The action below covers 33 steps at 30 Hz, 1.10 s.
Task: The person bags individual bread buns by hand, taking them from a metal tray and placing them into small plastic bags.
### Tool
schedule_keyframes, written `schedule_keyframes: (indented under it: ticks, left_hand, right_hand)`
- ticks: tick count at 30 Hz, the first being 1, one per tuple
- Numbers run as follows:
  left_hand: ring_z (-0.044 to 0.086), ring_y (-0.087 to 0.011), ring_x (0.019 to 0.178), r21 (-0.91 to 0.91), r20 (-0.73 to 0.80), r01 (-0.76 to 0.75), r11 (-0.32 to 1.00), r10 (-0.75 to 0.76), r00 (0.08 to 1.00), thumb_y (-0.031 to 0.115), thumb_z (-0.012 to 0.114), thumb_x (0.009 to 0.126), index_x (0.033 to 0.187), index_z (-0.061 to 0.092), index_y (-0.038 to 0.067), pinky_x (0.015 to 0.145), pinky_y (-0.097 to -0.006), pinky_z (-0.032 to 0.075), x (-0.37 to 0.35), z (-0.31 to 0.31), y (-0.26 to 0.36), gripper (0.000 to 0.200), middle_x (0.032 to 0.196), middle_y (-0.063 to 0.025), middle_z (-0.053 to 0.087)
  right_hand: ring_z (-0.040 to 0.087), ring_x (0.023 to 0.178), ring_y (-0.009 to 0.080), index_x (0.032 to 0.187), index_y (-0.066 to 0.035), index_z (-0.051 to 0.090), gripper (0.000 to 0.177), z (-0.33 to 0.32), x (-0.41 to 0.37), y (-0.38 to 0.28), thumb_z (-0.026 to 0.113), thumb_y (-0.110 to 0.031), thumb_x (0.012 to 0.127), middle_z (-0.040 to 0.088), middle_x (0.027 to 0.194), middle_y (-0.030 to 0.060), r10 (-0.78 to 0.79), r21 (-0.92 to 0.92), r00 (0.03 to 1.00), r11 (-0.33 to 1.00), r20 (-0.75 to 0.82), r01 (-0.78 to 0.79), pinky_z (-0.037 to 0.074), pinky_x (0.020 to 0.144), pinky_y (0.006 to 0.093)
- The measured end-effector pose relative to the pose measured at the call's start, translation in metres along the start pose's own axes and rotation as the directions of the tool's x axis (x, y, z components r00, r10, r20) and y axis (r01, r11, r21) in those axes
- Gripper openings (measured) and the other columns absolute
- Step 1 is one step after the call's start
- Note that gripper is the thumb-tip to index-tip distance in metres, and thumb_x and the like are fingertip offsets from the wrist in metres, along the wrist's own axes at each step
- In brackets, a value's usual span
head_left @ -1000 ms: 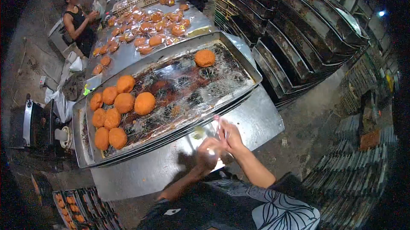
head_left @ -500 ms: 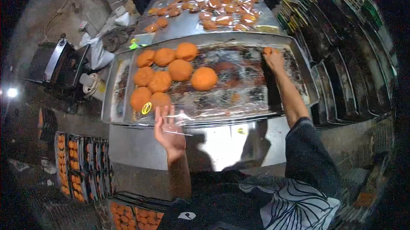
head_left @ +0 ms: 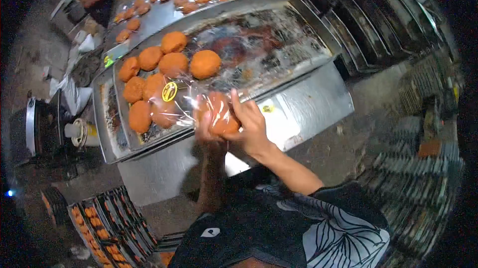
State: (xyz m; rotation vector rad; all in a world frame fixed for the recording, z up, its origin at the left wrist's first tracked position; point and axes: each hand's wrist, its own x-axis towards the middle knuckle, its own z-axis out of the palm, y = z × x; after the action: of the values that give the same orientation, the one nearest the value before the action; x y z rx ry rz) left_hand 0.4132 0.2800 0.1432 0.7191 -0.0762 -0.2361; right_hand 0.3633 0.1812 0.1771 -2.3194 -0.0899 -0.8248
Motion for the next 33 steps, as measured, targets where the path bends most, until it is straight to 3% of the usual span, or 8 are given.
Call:
schedule_keyframes:
  ticks: [2,4,6,11,20,23,31,33]
  left_hand:
    - [0.038,-0.0301,0.113,0.562,0.216,-0.279,0.779,0.188,0.958,0.021,0.045,0.079,0.12,0.031,0.001,0.092,-0.0423,0.035,0.01,-0.03,-0.027,0.048,0.121,-0.0185,0.039]
    - [0.041,-0.0286,0.11,-0.429,0.212,0.265,0.863,-0.189,0.959,0.022,0.048,0.076,0.12,0.031,0.0,0.092,-0.04,0.036,0.006,-0.011,-0.012,0.052,0.118,-0.0182,0.041]
    - [0.047,-0.0259,0.1,-0.445,0.371,0.465,0.765,-0.315,0.874,0.017,0.051,0.074,0.116,0.036,0.0,0.087,-0.0371,0.039,-0.002,0.013,-0.001,0.048,0.109,-0.0145,0.046]
    - [0.053,-0.0156,0.085,0.228,0.302,0.298,0.927,-0.358,0.883,0.004,0.055,0.073,0.106,0.048,0.004,0.072,-0.03,0.044,-0.027,0.017,-0.062,0.034,0.093,-0.0058,0.054]
    - [0.05,-0.0348,0.088,0.759,0.501,-0.65,-0.027,-0.613,0.611,0.006,0.045,0.072,0.091,0.055,-0.002,0.078,-0.0413,0.039,-0.036,-0.084,-0.252,0.024,0.092,-0.0246,0.054]
    - [0.049,-0.0321,0.087,0.842,0.533,-0.507,0.183,-0.421,0.734,0.016,0.05,0.072,0.096,0.052,0.001,0.078,-0.0394,0.04,-0.04,-0.057,-0.224,0.029,0.088,-0.0194,0.052]
    - [0.053,-0.0195,0.082,0.522,0.773,-0.853,-0.005,-0.42,0.475,0.011,0.051,0.07,0.082,0.056,0.005,0.072,-0.0287,0.043,-0.021,-0.149,-0.301,0.014,0.08,-0.0051,0.055]
    - [0.051,-0.02,0.091,0.875,0.45,-0.178,0.449,-0.621,0.642,0.014,0.049,0.077,0.1,0.049,-0.002,0.08,-0.0289,0.041,-0.032,-0.082,-0.245,0.028,0.095,-0.0131,0.053]
  right_hand:
    - [0.053,0.082,0.0297,0.129,0.004,0.022,0.1,0.015,0.004,-0.009,0.074,-0.013,0.046,0.054,0.091,0.0192,0.029,-0.006,0.978,1.0,-0.209,-0.031,0.044,0.072,0.0334]
    - [0.053,0.091,0.0262,0.132,-0.001,-0.001,0.109,-0.001,-0.01,-0.009,0.076,-0.014,0.057,0.05,0.105,0.017,0.21,0.348,0.978,0.915,0.017,-0.202,0.044,0.077,0.0324]
    - [0.052,0.094,0.0247,0.133,-0.004,-0.001,0.106,-0.004,-0.026,-0.001,0.076,-0.018,0.061,0.046,0.112,0.0152,0.321,0.631,0.942,0.751,-0.095,-0.193,0.044,0.079,0.0325]
    - [0.056,0.071,0.0205,0.098,-0.001,0.057,0.038,-0.048,0.037,0.076,0.067,-0.021,0.068,0.059,0.087,0.013,0.231,0.041,0.959,0.97,0.165,-0.24,0.043,0.059,0.0319]
    - [0.043,0.108,0.0335,0.115,-0.002,0.044,0.052,-0.054,0.049,0.107,0.06,-0.03,0.073,0.042,0.119,0.0231,-0.245,0.219,0.968,0.949,0.057,0.228,0.036,0.089,0.0399]
    - [0.059,0.077,0.0203,0.095,-0.002,0.057,0.034,-0.079,-0.111,0.148,0.059,-0.028,0.074,0.061,0.082,0.0134,0.529,-0.093,0.445,0.713,0.723,-0.695,0.046,0.069,0.0316]
    - [0.055,0.066,0.0134,0.088,-0.001,0.06,0.027,-0.079,-0.198,0.181,0.061,-0.024,0.075,0.06,0.071,0.009,0.451,0.195,0.587,0.657,0.673,-0.728,0.045,0.063,0.0289]
    - [0.054,0.065,0.0139,0.089,-0.002,0.059,0.026,-0.076,-0.187,0.177,0.059,-0.025,0.076,0.059,0.07,0.0104,0.436,0.231,0.678,0.714,0.592,-0.661,0.044,0.062,0.0287]
